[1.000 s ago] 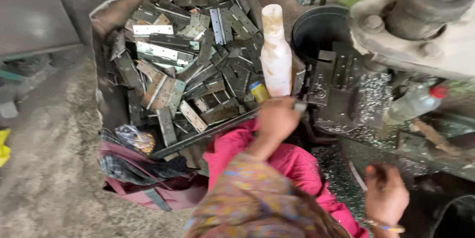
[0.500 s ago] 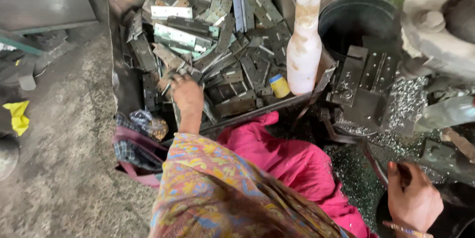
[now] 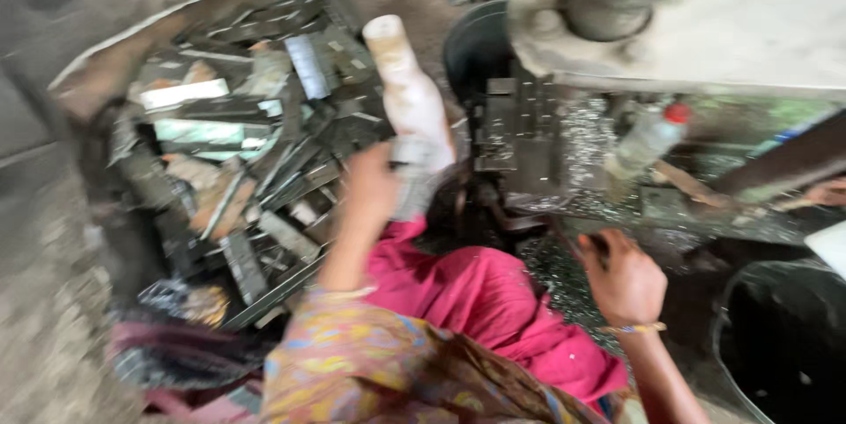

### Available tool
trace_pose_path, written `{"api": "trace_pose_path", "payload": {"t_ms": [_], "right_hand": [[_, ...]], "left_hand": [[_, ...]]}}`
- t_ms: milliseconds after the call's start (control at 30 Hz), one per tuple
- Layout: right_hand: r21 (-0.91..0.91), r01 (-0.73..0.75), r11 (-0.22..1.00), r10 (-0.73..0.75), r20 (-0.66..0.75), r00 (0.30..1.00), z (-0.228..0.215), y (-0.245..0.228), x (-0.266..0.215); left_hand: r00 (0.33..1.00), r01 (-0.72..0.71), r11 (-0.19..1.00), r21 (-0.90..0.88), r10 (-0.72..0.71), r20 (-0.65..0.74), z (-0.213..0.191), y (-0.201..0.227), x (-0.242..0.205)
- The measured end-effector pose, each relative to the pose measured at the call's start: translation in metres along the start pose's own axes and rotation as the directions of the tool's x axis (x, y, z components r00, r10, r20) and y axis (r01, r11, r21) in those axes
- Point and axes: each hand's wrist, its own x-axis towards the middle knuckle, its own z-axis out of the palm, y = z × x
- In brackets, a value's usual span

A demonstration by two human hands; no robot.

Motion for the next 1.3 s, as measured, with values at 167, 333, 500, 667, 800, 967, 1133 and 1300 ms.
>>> {"api": "trace_pose_path", "payload": {"t_ms": [167, 333, 500, 667, 800, 967, 1133, 1300], "right_hand": [[0.087, -0.029, 0.996, 0.029, 0.004, 1.000, -0.008, -0.011, 0.000], [0.079, -0.079, 0.994, 0.074, 0.072, 0.995, -0.020, -0.021, 0.003], [0.049, -0.090, 0.995, 0.082, 0.161, 0.984, -0.007, -0.011, 0.006], [-0.242, -0.197, 0.950, 0.288, 0.432, 0.855, 0.040, 0.022, -0.022], [-0.080, -0.214, 0.973, 0.226, 0.482, 0.846, 0.080, 0.042, -0.047], [0.050, -0.293, 0.955, 0.216, 0.558, 0.801, 0.098, 0.083, -0.031], [0.008, -0.199, 0.980, 0.172, 0.474, 0.864, 0.139, 0.107, -0.060], [0.188, -0.209, 0.960, 0.091, 0.496, 0.864, 0.151, 0.107, -0.070]], "left_hand": [[0.975, -0.155, 0.987, 0.034, 0.147, 0.167, 0.153, 0.098, 0.009], [0.913, -0.392, 0.874, 0.286, 0.408, 0.004, 0.198, 0.106, -0.032], [0.866, -0.499, 0.755, 0.427, 0.455, 0.207, 0.193, 0.098, -0.042], [0.907, -0.419, 0.799, 0.431, 0.352, 0.230, 0.205, 0.107, -0.018], [0.885, -0.456, 0.805, 0.378, 0.456, 0.095, 0.201, 0.102, -0.020], [0.885, -0.464, 0.827, 0.316, 0.442, 0.145, 0.197, 0.097, -0.029], [0.876, -0.471, 0.806, 0.360, 0.475, 0.082, 0.201, 0.092, -0.040], [0.827, -0.523, 0.734, 0.433, 0.559, 0.052, 0.186, 0.091, -0.029]]}}
